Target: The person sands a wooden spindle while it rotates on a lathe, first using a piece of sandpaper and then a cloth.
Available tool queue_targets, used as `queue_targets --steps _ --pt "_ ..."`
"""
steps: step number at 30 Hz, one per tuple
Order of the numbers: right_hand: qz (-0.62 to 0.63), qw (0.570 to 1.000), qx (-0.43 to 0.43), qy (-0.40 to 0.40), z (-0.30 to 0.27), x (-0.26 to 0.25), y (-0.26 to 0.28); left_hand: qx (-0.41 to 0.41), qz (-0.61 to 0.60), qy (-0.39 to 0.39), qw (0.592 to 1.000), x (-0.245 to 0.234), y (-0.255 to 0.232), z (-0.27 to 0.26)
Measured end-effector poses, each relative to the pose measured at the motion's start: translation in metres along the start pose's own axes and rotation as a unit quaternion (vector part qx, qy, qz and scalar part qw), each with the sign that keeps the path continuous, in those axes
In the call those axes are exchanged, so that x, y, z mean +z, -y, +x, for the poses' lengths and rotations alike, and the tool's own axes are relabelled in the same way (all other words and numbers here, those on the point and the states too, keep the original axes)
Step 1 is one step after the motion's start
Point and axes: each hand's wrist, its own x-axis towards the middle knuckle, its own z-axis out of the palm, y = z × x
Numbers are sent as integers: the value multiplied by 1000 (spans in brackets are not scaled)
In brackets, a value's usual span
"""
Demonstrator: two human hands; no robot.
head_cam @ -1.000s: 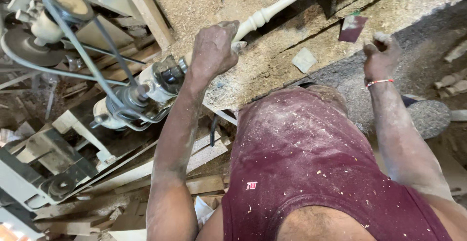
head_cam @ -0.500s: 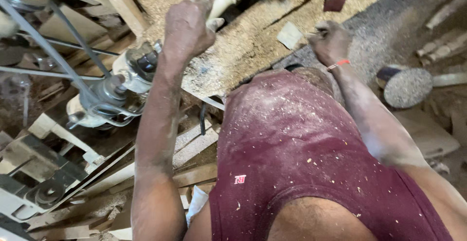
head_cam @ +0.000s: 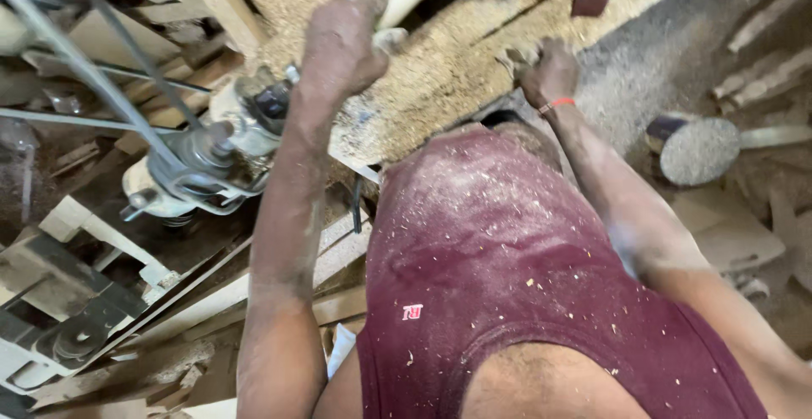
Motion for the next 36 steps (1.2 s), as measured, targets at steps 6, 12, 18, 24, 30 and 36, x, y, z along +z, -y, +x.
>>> queue_targets --steps 6,12,18,24,30,36 --pt "293 955 21 44 -22 -79 58 -19 -68 29 997 -14 3 -9" --pt "298 940 -142 -82 -20 -143 170 -39 -131 63 989 -15 11 -6" --pt "109 870 -401 -265 17 -124 229 28 -280 3 959 -11 30 3" --pt "-54 890 -400 -213 21 -84 244 68 -290 50 953 -28 40 2" --pt "-20 922 -355 -153 15 -75 249 136 -198 64 969 -29 36 9" --pt "-57 938 -319 -121 12 -71 246 58 -188 125 972 -39 17 12"
